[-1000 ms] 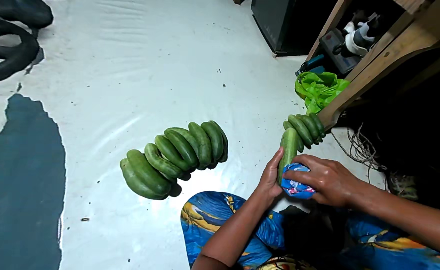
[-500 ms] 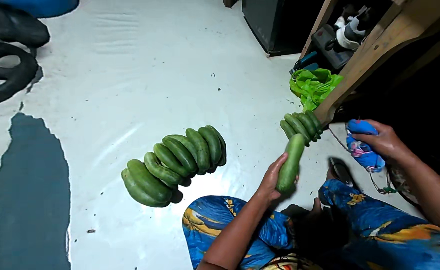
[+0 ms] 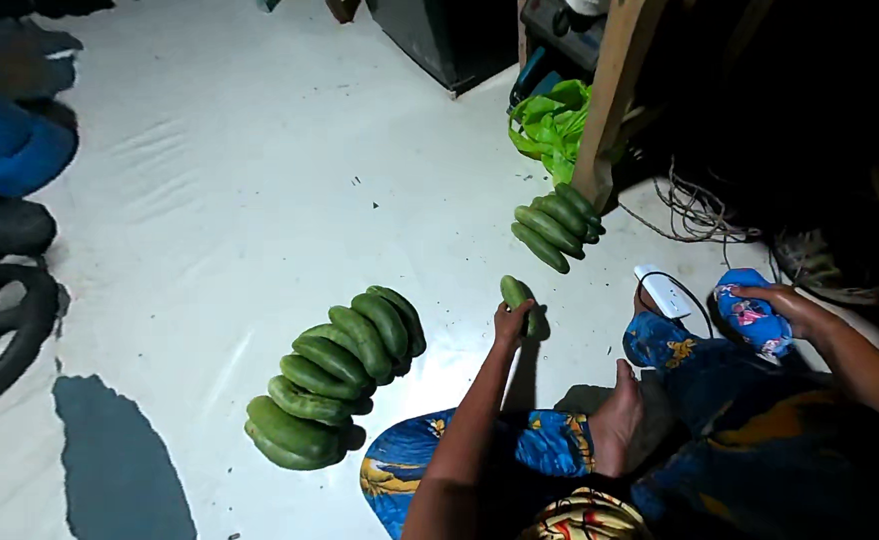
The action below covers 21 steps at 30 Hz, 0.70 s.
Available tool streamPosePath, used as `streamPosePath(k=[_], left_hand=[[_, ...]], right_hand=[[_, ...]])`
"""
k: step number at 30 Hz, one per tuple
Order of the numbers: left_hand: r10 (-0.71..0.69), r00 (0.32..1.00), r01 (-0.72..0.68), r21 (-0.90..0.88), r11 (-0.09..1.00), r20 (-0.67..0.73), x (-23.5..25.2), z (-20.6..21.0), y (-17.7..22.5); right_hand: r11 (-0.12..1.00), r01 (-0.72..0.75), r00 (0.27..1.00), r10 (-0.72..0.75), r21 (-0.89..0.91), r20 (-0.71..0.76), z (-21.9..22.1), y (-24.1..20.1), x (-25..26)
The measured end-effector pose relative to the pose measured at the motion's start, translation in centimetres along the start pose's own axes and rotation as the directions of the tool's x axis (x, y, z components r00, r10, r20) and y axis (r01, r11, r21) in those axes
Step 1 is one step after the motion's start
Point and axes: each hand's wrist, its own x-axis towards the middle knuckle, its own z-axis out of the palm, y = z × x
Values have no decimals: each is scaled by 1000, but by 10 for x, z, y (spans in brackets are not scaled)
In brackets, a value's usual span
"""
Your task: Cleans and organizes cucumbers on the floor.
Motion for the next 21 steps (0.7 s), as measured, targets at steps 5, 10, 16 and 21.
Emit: streamPosePath(k=[5,10,16,21], left_hand=[[30,995,-17,138,990,-93,43,22,8],[67,986,-43,157,987,-154,65,44,21],[66,965,20,320,947,-254,91,62,28],[67,954,42,353,935,-292,106,69,36]], right_hand=[[999,6,997,-10,44,71,-1,32,48],[995,103,974,-99,-6,205,-8,48,77],[998,43,977,-52,46,208,-4,35,69],[981,196,932,-186,2,311,14,2,26]])
